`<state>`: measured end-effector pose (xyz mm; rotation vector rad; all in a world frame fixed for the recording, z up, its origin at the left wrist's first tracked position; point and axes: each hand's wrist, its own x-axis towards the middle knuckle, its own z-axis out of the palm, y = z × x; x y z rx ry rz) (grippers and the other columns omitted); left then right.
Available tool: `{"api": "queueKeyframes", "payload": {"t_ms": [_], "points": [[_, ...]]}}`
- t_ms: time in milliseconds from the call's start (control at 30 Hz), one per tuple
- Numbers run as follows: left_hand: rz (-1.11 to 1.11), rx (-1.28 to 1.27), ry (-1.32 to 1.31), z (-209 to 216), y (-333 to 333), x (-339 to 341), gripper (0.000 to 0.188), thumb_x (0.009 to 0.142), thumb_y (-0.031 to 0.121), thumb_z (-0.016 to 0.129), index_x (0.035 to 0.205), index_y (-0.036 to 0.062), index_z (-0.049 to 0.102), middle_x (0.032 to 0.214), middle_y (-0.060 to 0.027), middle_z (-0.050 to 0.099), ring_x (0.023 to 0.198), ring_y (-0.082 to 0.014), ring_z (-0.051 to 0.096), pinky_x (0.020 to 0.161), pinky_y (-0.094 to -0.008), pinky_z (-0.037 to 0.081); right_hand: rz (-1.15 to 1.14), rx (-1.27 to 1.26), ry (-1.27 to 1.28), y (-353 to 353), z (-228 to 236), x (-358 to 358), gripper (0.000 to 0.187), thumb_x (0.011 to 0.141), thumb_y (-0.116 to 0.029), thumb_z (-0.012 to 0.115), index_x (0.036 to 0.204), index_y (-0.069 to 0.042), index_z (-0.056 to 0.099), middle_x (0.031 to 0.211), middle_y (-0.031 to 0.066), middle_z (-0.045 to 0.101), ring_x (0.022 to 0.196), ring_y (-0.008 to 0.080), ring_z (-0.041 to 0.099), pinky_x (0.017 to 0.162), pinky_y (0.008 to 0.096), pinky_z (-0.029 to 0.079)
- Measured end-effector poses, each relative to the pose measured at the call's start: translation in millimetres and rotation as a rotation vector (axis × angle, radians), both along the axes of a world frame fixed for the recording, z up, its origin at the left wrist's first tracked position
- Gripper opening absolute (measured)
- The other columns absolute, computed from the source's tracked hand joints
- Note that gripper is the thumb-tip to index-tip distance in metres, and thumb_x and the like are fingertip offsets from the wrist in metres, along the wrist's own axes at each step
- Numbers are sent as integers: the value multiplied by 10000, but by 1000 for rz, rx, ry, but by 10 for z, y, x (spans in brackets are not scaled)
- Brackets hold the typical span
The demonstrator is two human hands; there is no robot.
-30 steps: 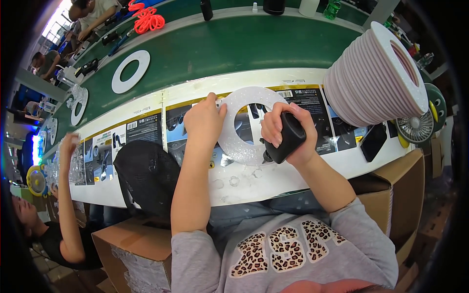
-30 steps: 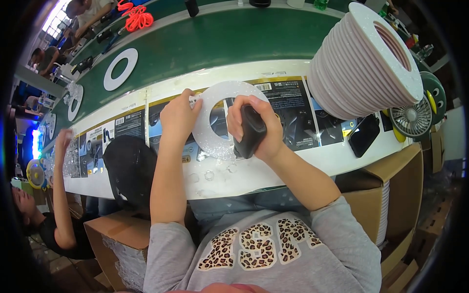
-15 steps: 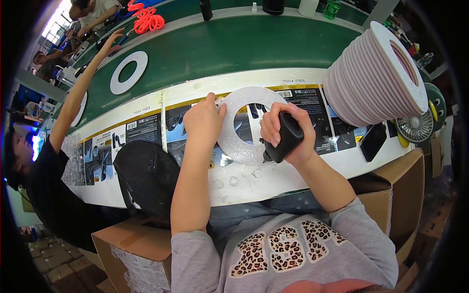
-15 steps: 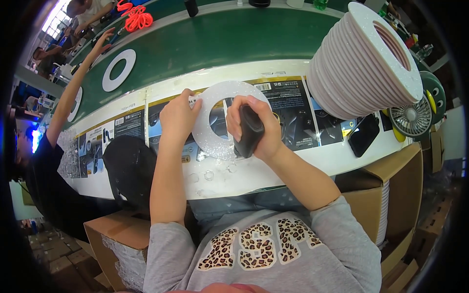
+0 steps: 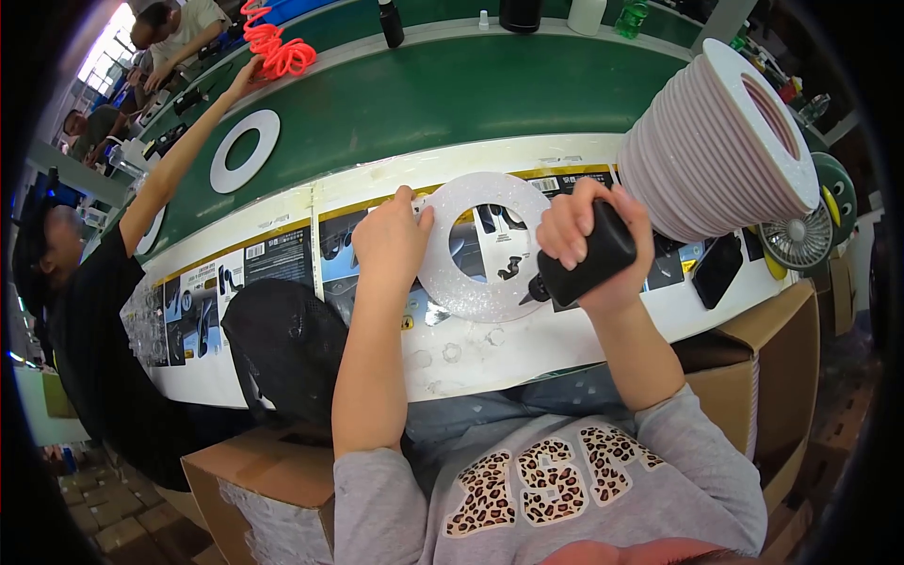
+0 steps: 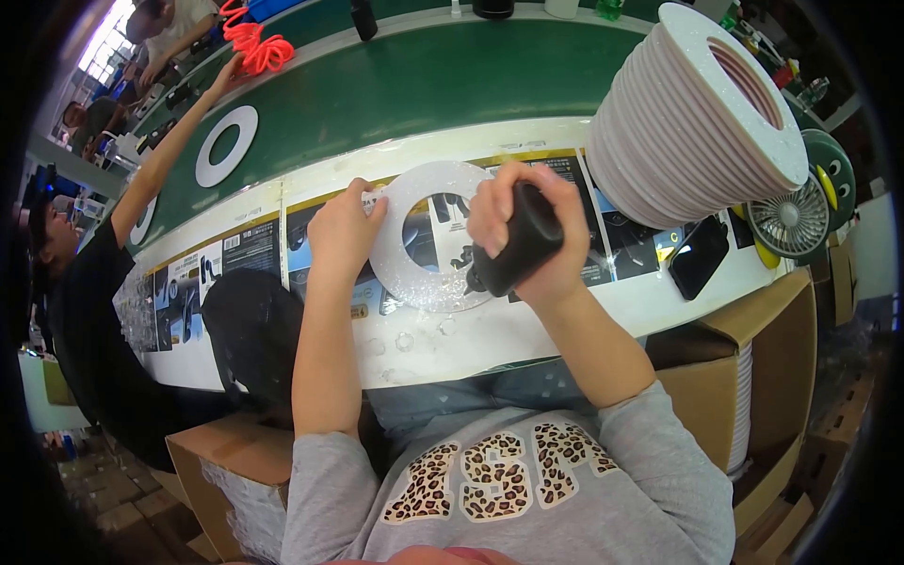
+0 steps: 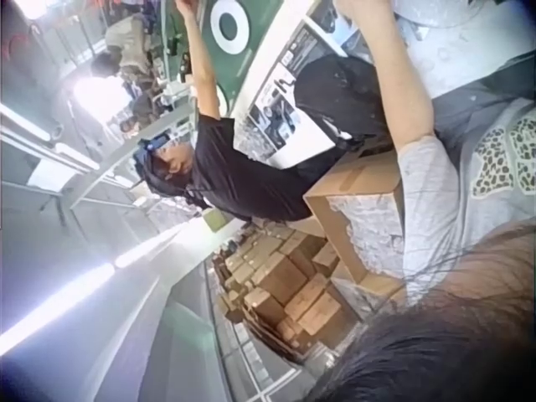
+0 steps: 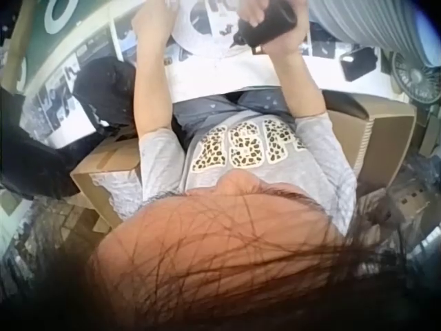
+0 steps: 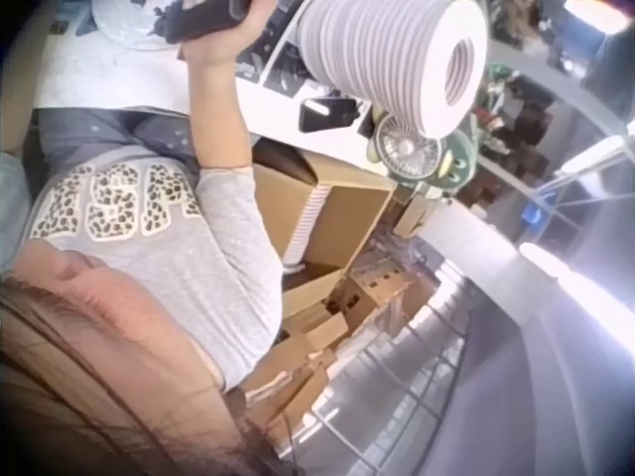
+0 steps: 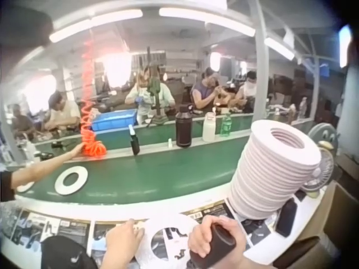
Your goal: Apply adhesive to circular lighting components on an assembly line.
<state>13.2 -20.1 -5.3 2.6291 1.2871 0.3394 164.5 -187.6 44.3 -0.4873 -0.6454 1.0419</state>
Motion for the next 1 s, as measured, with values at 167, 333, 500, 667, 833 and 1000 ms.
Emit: {"api": "queueKeyframes", "payload": {"t_ms": [167,333,500,667,833,1000], "points": [[-1,11,11,-6,8,-8,318,884,323,650,1057,56,638,868,-126,717,815,-308,699,703,-425,536,-100,0,-28,-166,-6,93,380,992,-381,312,748,-100,389,598,21,397,550,132,399,603,279,349],[2,3,18,1,12,12,313,886,323,649,1067,68,637,864,-123,717,816,-307,699,702,-425,535,-167,-46,6,-205,-221,134,391,991,-398,316,744,-103,389,601,19,401,547,127,397,604,274,350],[38,-57,30,33,9,9,318,902,352,628,1108,110,632,864,-145,713,873,-331,685,762,-427,519,-146,-2,15,-203,-271,146,411,993,-373,309,737,-73,426,596,48,428,562,145,418,597,279,361],[26,-62,30,10,-7,1,312,907,344,623,1109,107,630,864,-140,712,869,-326,684,762,-421,519,-131,-1,3,-220,-298,141,415,994,-381,313,740,-73,429,597,49,432,557,143,419,592,277,360],[19,-52,33,-2,6,-10,312,908,341,622,1111,104,630,865,-135,712,869,-320,685,765,-418,520,-162,-68,-33,-193,-297,112,405,990,-398,312,733,-96,396,581,16,391,536,124,399,588,266,344],[19,-53,35,23,9,15,315,911,341,619,1116,102,628,877,-131,715,873,-315,686,767,-418,520,-171,-69,-47,-201,-283,129,406,989,-398,311,733,-96,396,584,14,392,537,122,399,588,265,341]]}}
